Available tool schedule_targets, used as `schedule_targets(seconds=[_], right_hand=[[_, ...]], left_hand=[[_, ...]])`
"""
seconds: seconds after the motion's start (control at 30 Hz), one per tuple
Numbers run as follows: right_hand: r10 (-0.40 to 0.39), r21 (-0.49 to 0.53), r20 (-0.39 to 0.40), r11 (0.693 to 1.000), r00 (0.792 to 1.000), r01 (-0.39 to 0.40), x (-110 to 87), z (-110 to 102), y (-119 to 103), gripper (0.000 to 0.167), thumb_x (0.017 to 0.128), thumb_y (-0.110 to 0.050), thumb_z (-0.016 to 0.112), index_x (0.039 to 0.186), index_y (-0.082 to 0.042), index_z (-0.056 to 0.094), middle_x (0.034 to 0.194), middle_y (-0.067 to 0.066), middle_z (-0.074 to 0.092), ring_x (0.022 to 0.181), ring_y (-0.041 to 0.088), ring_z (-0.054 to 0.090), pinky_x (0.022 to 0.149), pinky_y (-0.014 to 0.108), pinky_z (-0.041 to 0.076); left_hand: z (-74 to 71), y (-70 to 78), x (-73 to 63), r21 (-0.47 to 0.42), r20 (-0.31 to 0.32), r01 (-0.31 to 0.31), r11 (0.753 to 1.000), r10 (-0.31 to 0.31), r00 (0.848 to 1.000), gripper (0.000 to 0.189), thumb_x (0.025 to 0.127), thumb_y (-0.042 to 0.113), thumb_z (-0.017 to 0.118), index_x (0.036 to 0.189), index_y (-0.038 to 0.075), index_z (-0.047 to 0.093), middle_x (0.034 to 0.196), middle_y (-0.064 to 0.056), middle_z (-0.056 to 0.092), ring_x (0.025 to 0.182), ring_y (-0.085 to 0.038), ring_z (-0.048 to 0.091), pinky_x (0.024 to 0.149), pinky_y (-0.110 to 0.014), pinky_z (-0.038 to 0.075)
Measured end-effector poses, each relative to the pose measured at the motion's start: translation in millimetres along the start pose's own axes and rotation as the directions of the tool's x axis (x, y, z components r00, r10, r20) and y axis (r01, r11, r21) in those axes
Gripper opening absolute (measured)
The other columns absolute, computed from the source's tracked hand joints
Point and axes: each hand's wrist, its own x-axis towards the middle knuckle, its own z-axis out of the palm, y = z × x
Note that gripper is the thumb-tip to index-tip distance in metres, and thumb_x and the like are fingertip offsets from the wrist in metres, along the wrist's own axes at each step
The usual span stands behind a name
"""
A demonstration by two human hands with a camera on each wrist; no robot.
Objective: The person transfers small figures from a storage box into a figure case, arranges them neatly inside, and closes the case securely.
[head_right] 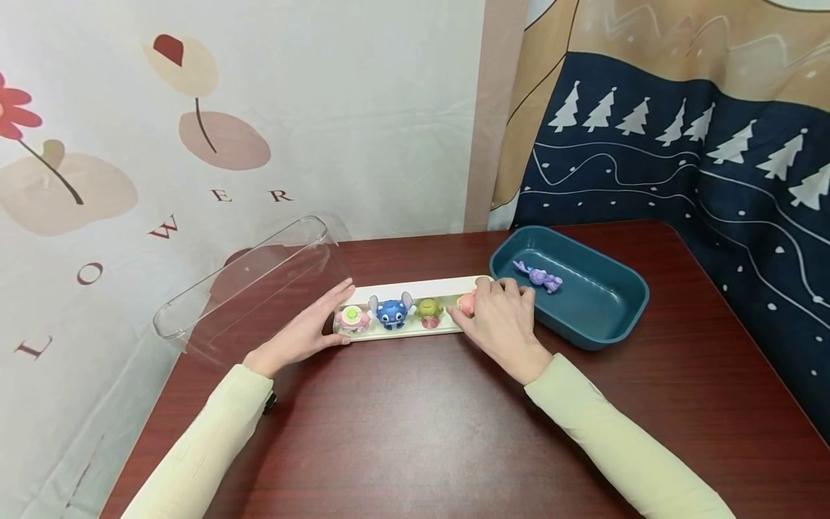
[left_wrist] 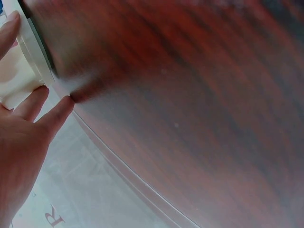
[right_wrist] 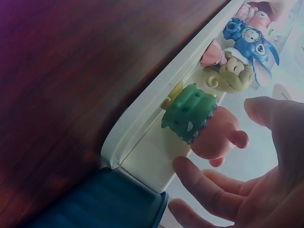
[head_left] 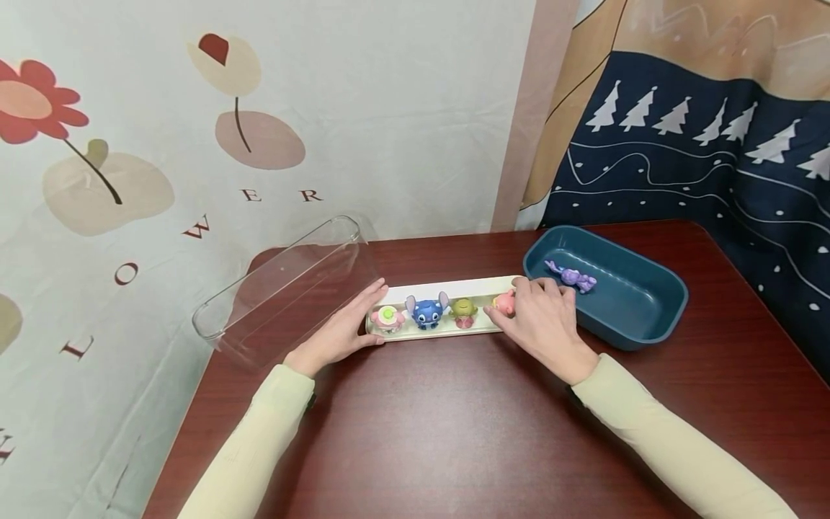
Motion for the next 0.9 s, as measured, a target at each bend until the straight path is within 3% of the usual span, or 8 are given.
schedule_targets(seconds=[0.23, 0.53, 0.9], right_hand=[[-0.020, 0.001, -0.012, 1.000, 1.000, 0.020, 1.2, 3, 1, 0.055, 0.086, -0.046, 0.081, 0.107, 0.002, 0.067, 0.093, 0.021, 0.074, 0.106, 0.043, 0.061, 0.084, 0.063, 0.044], [-0.064, 0.087, 0.029, 0.994, 0.998, 0.062, 2.3, -4, 3, 0.044, 0.087, -0.033, 0.079, 0.113, 0.001, 0.068, 0.101, 0.021, 0.073, 0.108, 0.044, 0.061, 0.084, 0.065, 0.046], [-0.120, 0.246, 0.212, 0.967, 0.970, 0.066, 10.8, -20, 10, 0.046, 0.085, -0.024, 0.083, 0.122, -0.001, 0.067, 0.110, 0.016, 0.072, 0.108, 0.038, 0.058, 0.094, 0.063, 0.045]], left_hand=[[-0.8, 1.5, 0.0, 0.004, -0.007, -0.006, 1.000, 0.006, 1.000, 0.093, 0.085, 0.010, 0.087, 0.161, 0.001, 0.032, 0.169, -0.016, 0.024, 0.154, -0.030, 0.026, 0.122, -0.049, 0.028], [-1.0, 2.0, -0.1, 0.003, 0.001, -0.003, 1.000, 0.003, 1.000, 0.092, 0.086, 0.010, 0.086, 0.160, 0.000, 0.032, 0.170, -0.016, 0.023, 0.155, -0.030, 0.026, 0.123, -0.048, 0.027], [-0.4, 0.6, 0.2, 0.000, 0.001, 0.001, 1.000, -0.001, 1.000, 0.093, 0.086, 0.010, 0.086, 0.161, 0.001, 0.032, 0.170, -0.014, 0.022, 0.155, -0.029, 0.025, 0.123, -0.048, 0.026]])
